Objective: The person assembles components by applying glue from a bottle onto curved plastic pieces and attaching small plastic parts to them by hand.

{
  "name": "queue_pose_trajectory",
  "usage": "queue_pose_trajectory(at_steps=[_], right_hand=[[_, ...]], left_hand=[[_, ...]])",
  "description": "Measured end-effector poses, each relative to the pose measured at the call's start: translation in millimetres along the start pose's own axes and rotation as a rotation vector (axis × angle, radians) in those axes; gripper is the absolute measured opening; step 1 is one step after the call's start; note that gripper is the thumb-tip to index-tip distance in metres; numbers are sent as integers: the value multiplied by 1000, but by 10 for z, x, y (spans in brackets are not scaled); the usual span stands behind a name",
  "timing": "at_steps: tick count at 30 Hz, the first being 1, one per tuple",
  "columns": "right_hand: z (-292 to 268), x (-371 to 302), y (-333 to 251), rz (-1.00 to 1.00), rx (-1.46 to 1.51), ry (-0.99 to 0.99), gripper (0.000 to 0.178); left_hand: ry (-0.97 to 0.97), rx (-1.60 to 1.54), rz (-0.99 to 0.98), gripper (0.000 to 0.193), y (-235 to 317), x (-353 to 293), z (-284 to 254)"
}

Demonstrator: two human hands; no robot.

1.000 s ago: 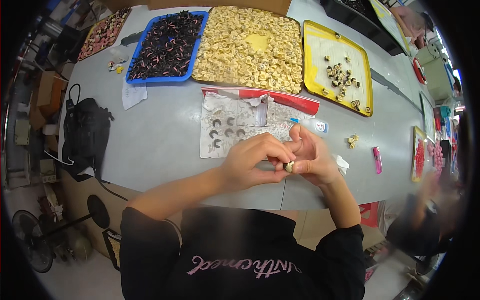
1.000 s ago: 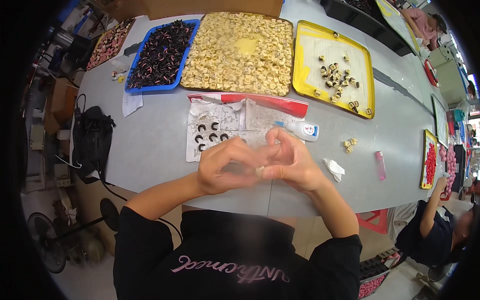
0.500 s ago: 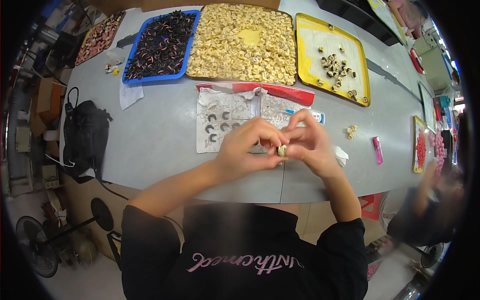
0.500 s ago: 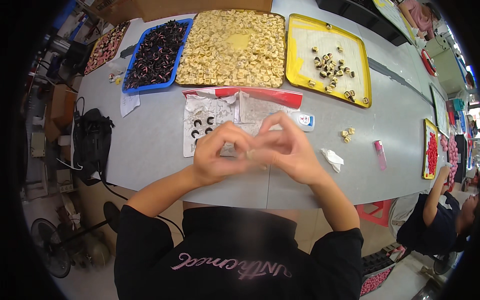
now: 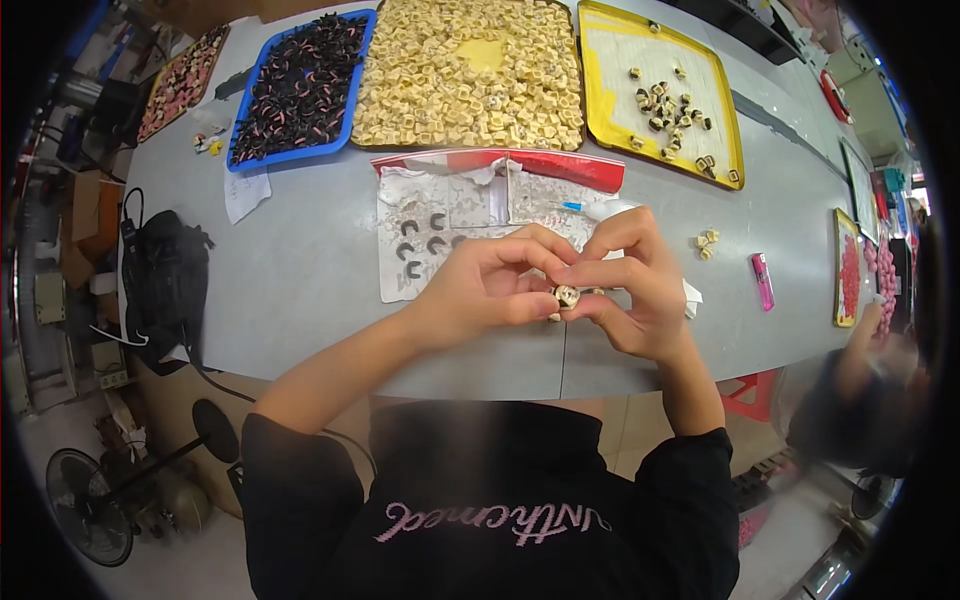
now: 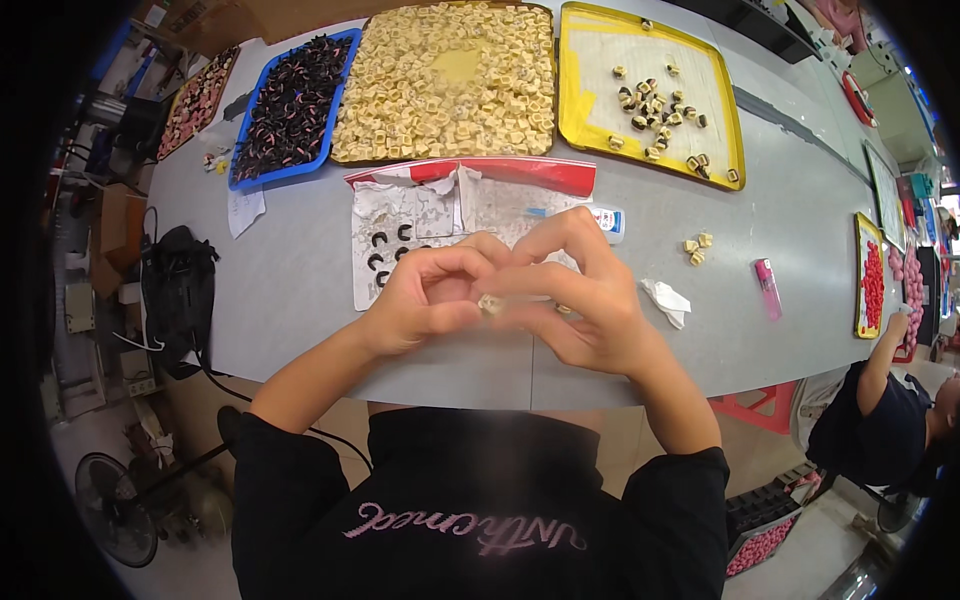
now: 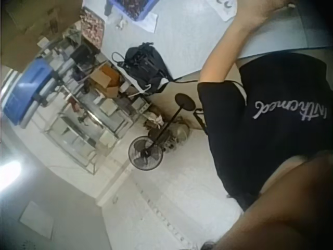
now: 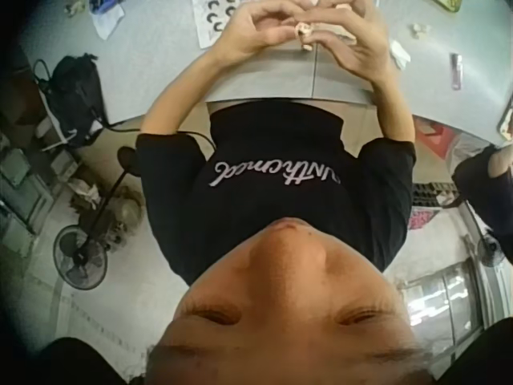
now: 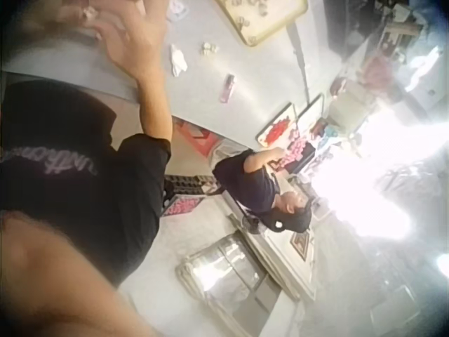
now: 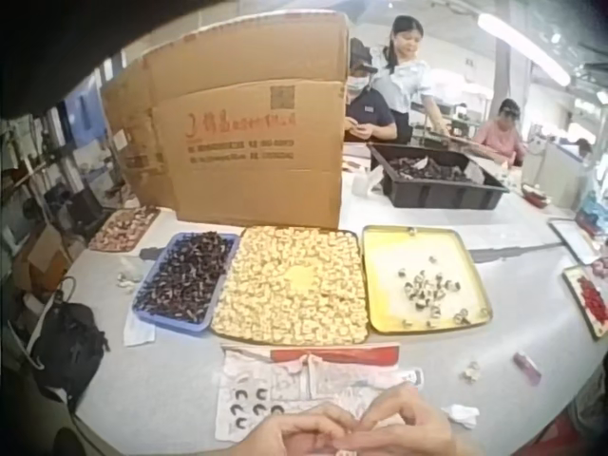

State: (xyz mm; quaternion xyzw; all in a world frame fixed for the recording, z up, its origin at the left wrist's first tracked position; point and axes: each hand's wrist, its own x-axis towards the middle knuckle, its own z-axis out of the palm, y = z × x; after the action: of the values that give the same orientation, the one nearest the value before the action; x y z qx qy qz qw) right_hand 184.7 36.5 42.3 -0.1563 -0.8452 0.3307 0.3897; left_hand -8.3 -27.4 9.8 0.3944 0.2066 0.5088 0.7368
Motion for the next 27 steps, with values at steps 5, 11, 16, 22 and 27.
queue_pose_trajectory(at_steps=[5,11,16,22,27], right_hand=[[56,-20,39,-51,-28,16,32],[81,-15,43,-88,-76,36,34],[54,10,27,-71,-101,46,35],[28,47,4,-26,-61,7,34],[-52,39,28,-36,-43,-106,38]], left_hand=[[25,51,22,22,-10,-13,-3],[40,121,55,21,-37,-6,-5],[58,107,62,21,-48,15,-28],[116,209,91,22,-31,25,-52],[106,351,116,22,0,43,-73]])
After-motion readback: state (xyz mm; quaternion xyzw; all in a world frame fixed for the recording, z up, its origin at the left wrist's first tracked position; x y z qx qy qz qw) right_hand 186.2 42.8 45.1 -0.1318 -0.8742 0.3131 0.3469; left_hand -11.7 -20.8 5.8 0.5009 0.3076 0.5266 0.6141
